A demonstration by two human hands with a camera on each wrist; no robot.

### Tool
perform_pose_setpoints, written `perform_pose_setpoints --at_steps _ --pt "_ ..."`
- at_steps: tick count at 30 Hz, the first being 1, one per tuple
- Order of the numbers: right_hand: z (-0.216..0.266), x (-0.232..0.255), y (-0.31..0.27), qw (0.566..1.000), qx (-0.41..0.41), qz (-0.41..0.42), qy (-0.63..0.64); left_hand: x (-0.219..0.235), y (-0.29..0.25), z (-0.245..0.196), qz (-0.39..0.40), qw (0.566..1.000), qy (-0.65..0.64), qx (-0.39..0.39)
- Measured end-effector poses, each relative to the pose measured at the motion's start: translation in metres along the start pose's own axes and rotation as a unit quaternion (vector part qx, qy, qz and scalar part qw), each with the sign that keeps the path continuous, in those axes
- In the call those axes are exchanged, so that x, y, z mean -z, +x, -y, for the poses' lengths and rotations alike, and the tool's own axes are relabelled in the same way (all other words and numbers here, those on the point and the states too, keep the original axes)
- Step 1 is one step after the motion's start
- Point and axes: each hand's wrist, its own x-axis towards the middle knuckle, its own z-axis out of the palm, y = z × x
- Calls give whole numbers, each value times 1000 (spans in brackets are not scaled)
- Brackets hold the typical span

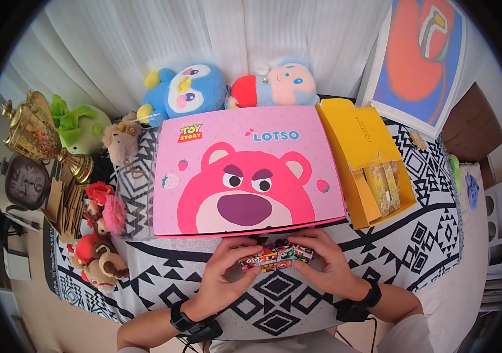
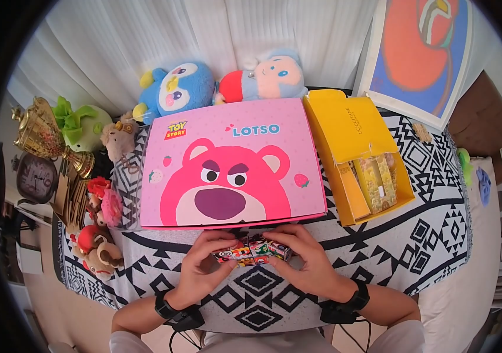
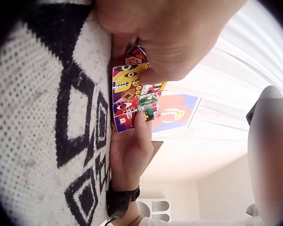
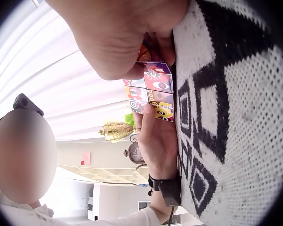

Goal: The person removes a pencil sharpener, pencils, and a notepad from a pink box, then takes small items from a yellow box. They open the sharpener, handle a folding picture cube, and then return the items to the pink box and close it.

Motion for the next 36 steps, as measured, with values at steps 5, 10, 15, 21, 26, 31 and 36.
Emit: perform_pose_setpoints --at_steps 5,10,15,21,26,31,36 --pt "4 2 2 1000 13 1 -27 1 -1 2 2 1000 0 -10" --pt "6 4 1 1000 2 25 -18 0 -1 2 -3 999 19 -33" --pt "5 3 1 999 8 34 -16 0 -1 0 -4 999 32 -34" --pt "4 3 1 998 22 58 -9 2 -1 -1 11 999 34 -34" --pt "3 3 1 996 45 76 -1 1 0 -5 27 999 14 -27" --pt "-2 1 -9 978 -63 68 189 1 2 -1 48 998 -46 -2" --pt "1 2 -11 971 -105 73 204 1 -3 -7 49 986 -129 93"
